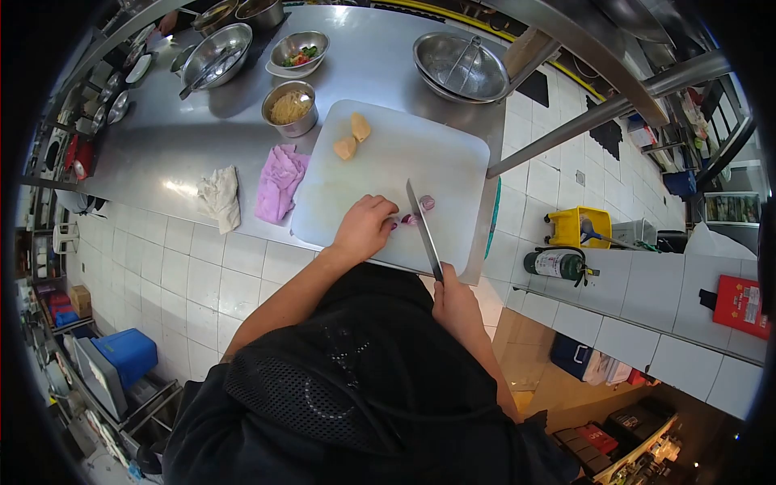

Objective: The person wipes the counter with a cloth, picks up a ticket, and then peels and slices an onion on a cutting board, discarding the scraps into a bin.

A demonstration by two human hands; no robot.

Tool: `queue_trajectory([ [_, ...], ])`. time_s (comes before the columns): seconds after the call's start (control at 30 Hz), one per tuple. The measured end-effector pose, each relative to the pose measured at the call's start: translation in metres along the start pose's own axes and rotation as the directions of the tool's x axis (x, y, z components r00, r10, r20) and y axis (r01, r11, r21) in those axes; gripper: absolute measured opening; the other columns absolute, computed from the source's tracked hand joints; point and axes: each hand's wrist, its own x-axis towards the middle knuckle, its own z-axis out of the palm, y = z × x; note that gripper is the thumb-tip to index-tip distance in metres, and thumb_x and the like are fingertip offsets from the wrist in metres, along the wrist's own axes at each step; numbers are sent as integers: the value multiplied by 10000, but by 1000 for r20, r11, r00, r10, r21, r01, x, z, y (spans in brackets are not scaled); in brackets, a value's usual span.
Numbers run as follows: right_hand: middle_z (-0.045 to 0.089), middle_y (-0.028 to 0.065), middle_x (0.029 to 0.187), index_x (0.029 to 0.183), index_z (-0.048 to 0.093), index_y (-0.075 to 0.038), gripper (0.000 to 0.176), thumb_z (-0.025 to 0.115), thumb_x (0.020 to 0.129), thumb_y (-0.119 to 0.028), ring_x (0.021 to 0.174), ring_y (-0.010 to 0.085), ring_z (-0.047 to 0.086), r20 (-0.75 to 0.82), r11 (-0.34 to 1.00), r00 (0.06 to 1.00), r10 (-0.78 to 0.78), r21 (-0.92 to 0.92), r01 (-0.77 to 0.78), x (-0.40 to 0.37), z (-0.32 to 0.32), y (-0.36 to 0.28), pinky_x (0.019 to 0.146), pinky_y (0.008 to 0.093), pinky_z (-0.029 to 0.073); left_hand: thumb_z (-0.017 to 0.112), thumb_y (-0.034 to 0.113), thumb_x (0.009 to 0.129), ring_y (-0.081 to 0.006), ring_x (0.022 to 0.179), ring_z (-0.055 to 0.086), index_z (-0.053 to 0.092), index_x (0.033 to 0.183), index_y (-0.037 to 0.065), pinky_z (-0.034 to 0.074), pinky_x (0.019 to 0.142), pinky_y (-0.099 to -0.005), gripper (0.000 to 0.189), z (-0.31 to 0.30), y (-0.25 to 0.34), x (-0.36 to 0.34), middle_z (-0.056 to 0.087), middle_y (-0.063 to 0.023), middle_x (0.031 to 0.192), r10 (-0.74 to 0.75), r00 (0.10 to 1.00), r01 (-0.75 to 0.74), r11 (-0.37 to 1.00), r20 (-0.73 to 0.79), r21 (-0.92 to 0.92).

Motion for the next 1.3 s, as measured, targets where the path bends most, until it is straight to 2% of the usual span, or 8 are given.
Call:
queue_trajectory([
  [0.2, 685, 311, 820, 1337, 476, -4, 349, 555, 1015, -113, 792, 524, 683, 38, 997, 999, -18, -80, 21, 8, 4, -6, 725, 630, 519, 719, 94, 861, -279, 1006, 636, 724, 1050, 100, 424, 917, -427, 189, 22, 10, -1, 704, -62, 970, 1, 998, -12, 986, 67, 165],
  [0.4, 693, 314, 834, 1331, 493, 4, 336, 539, 1017, -108, 783, 529, 681, 71, 986, 997, 7, -167, 5, 28, 34, 15, 735, 633, 522, 702, 69, 870, -275, 1022, 638, 727, 1033, 96, 423, 924, -422, 168, 26, 1, -1, 709, -54, 976, 0, 998, -15, 973, 64, 228],
  [0.5, 692, 321, 845, 1343, 516, -2, 341, 541, 1023, -118, 801, 537, 677, 16, 995, 999, -52, -84, 53, 22, 15, 11, 752, 632, 518, 692, 42, 854, -285, 1043, 637, 732, 1034, 100, 430, 903, -430, 193, 20, -1, -2, 718, -48, 1000, 73, 996, -79, 989, 46, 124],
  [0.57, 681, 306, 837, 1338, 526, 18, 329, 563, 1025, -79, 814, 523, 674, -128, 995, 989, -69, 66, 78, 13, 3, 5, 741, 555, 521, 692, 32, 841, -298, 1058, 634, 733, 1048, 94, 447, 919, -440, 219, 7, -5, -2, 716, -60, 1049, 18, 1000, -16, 993, -15, 117],
  [0.63, 678, 297, 836, 1346, 530, 14, 331, 565, 1032, -87, 805, 515, 672, -101, 994, 995, -22, 106, 32, 15, -8, 1, 733, 531, 518, 691, 22, 829, -311, 1073, 632, 735, 1061, 88, 464, 934, -450, 245, -8, -15, -6, 714, -72, 1098, -27, 997, 35, 993, -72, 109],
  [0.77, 672, 294, 832, 1357, 532, -5, 335, 572, 1040, -103, 784, 499, 669, -71, 985, 996, -46, 160, 57, 15, 0, 13, 713, 492, 515, 727, 6, 802, -341, 1116, 628, 709, 1163, 64, 512, 1026, -426, 366, -39, -26, -23, 657, -129, 1228, -79, 984, 75, 997, 160, 32],
  [0.9, 684, 335, 877, 1355, 545, -18, 345, 565, 1031, -135, 861, 541, 671, -8, 961, 1000, 2, 277, 0, 4, 4, 7, 770, 599, 510, 759, 6, 825, -340, 1080, 648, 693, 1189, 67, 544, 951, -406, 375, -34, -33, -36, 652, -130, 1147, -228, 968, 229, 973, 108, -2],
  [1.3, 692, 311, 841, 1333, 502, -15, 332, 560, 1034, -150, 813, 517, 684, 245, 983, 957, -156, -60, 176, 15, -7, -29, 737, 617, 521, 698, 0, 861, -403, 1046, 639, 677, 1137, 44, 531, 909, -493, 280, -28, -15, -33, 655, -160, 1114, -281, 959, 276, 956, 44, 98],
])
